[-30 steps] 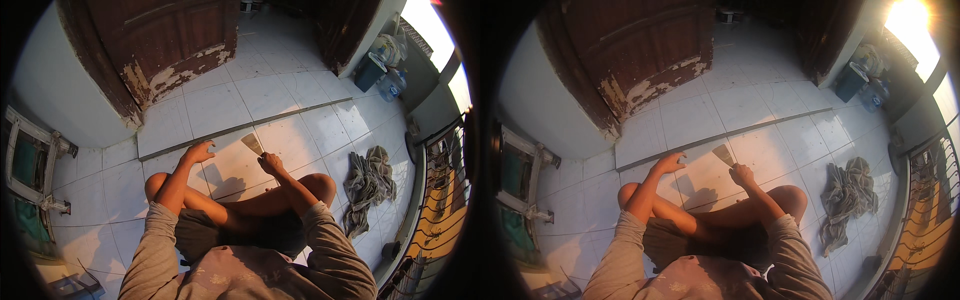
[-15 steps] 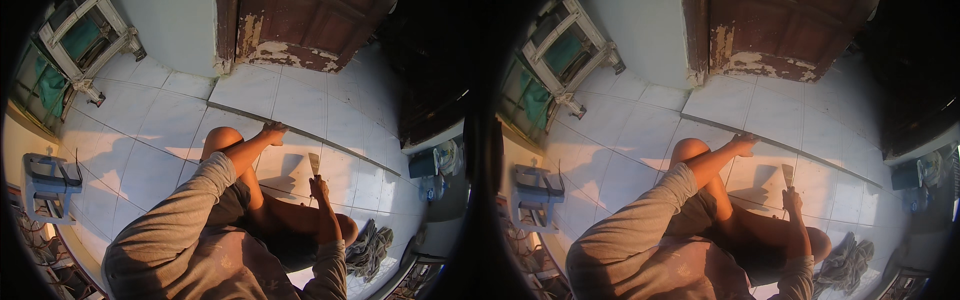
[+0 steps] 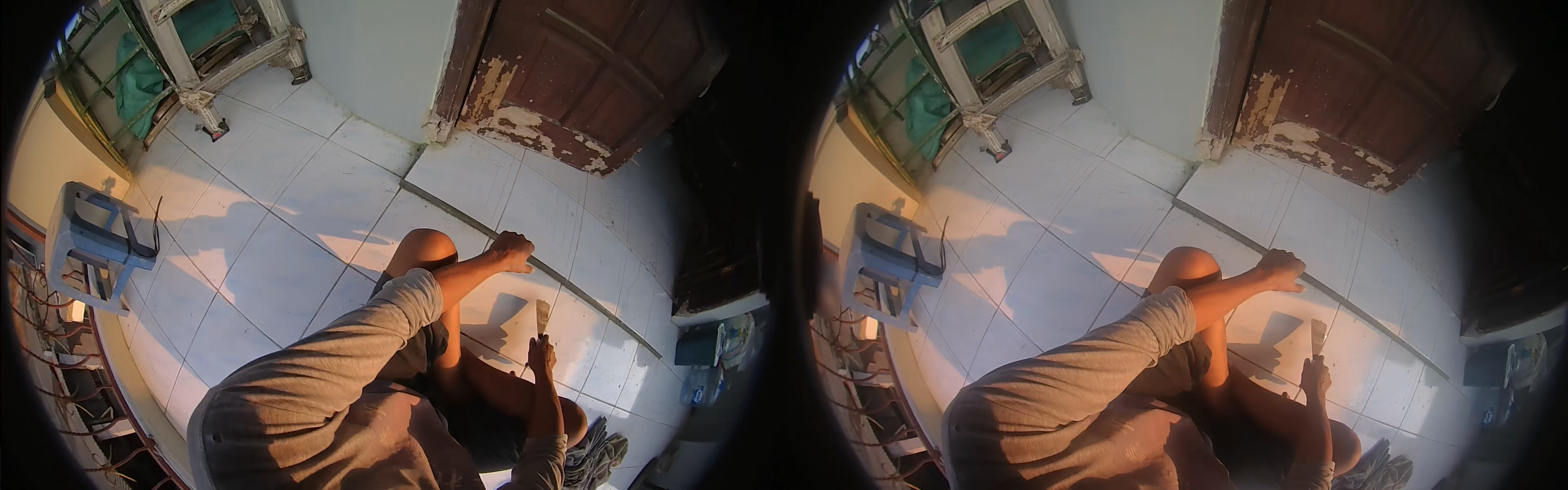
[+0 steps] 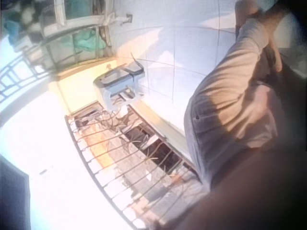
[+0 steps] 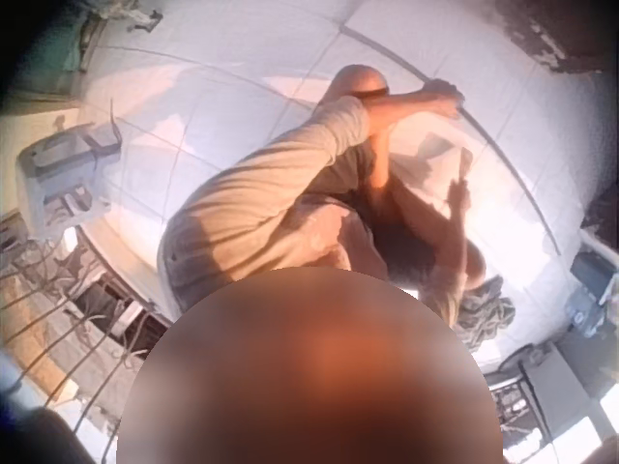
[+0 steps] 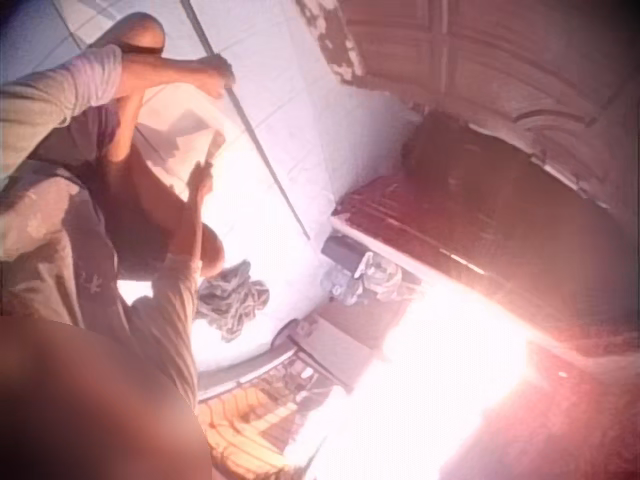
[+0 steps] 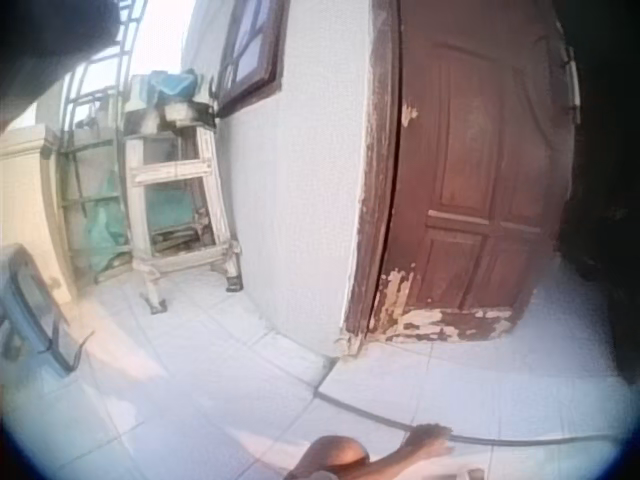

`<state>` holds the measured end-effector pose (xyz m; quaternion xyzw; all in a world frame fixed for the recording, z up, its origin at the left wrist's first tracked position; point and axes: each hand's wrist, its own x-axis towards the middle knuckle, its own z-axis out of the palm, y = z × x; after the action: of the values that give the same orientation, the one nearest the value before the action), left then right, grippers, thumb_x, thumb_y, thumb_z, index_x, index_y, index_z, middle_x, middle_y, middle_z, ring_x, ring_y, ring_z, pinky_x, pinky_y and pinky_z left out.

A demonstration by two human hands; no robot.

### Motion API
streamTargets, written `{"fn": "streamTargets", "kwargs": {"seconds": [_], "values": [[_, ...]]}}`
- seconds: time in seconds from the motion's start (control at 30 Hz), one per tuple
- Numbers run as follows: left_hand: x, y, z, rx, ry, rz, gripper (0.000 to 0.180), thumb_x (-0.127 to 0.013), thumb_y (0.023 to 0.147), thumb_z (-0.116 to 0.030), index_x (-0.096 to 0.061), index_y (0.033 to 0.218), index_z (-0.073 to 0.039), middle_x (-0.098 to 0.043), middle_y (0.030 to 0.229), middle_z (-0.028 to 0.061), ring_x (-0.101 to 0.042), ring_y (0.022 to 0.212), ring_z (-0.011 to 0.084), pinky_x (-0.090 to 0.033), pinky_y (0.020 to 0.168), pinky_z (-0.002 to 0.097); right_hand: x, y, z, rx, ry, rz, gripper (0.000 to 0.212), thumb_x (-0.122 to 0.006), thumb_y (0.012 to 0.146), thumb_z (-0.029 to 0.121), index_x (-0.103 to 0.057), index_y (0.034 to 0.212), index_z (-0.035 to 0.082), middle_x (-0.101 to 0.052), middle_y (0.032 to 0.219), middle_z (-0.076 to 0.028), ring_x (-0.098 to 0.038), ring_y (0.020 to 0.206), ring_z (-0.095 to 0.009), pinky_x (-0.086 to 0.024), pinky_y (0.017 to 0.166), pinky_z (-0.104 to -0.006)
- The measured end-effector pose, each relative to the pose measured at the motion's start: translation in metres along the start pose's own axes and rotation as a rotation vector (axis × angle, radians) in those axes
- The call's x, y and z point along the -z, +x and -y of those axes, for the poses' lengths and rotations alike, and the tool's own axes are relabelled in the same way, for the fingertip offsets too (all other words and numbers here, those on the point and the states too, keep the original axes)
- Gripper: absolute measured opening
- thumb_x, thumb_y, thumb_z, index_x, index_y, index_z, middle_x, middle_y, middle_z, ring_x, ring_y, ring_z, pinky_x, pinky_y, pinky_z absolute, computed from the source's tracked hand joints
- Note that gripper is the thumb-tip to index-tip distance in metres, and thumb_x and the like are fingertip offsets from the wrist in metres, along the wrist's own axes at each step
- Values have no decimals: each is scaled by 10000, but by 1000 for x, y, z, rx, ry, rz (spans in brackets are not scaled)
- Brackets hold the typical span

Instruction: The person sits on a tiled floor and uses a metal scraper to remove material from the grout lines and tile surfaces. They move across different sections of the floor, scraping along the seams and occasionally adjusting their position.

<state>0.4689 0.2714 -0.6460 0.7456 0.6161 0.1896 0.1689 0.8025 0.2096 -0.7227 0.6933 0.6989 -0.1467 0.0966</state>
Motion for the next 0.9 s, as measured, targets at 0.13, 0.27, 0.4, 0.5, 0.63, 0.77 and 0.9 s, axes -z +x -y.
{"fn": "streamTargets", "kwargs": {"seconds": [0.13, 0.27, 0.4, 0.5, 0.63, 0.77, 0.9], "values": [[-2, 3, 13, -14, -35, -102, 331, -716, 822, -339, -703, 970, -43, -745, 883, 177, -728, 877, 373, -572, 810, 490, -6, 11, -8, 43, 60, -168, 349, -514, 1018, 388, -565, 1154, 70, -732, 960, -241, -722, 901, -429, -535, 798, -560], [-42, 5, 42, -19, -59, -213, 208, -623, 859, -93, -677, 1060, -82, -722, 860, 151, -708, 897, 378, -547, 815, 495, 8, 1, 22, 1, 203, -157, 368, -525, 1017, 400, -537, 1157, 60, -735, 911, -228, -732, 843, -414, -550, 767, -549], [-55, -2, 61, -6, -48, -132, 215, -676, 860, -187, -683, 1055, -98, -726, 919, 143, -710, 934, 356, -548, 816, 502, 11, -12, 38, 59, 224, -4, 376, -527, 1018, 379, -527, 1218, 61, -749, 913, -196, -735, 680, -365, -564, 770, -517], [-31, 6, 38, 56, -39, -34, 276, -716, 838, -310, -696, 1012, -95, -731, 927, 144, -712, 927, 354, -549, 810, 505, 4, 5, 19, 112, 128, -5, 384, -536, 1012, 359, -549, 1228, 41, -751, 972, -207, -737, 646, -344, -575, 761, -491], [-4, -9, 13, 80, 37, -32, 399, -740, 782, -449, -698, 925, -78, -733, 902, 165, -712, 888, 364, -551, 783, 502, 1, 12, 10, 109, 217, -94, 366, -537, 1000, 333, -566, 1157, 3, -745, 921, -223, -737, 654, -350, -580, 734, -489], [-45, -17, 51, -87, 169, -104, 261, -723, 811, -240, -700, 1023, -89, -732, 925, 161, -712, 925, 356, -554, 793, 494, 4, 13, 28, 98, 286, -117, 377, -551, 994, 365, -560, 1171, 32, -740, 953, -245, -746, 777, -384, -574, 790, -497], [-63, -37, 66, -43, 136, 265, 319, -727, 812, -81, -693, 1123, -142, -709, 1099, 131, -686, 1068, 325, -560, 836, 476, -1, -6, 21, 151, 82, -14, 400, -578, 987, 400, -540, 1186, 55, -739, 970, -244, -731, 929, -421, -564, 809, -527]]}}
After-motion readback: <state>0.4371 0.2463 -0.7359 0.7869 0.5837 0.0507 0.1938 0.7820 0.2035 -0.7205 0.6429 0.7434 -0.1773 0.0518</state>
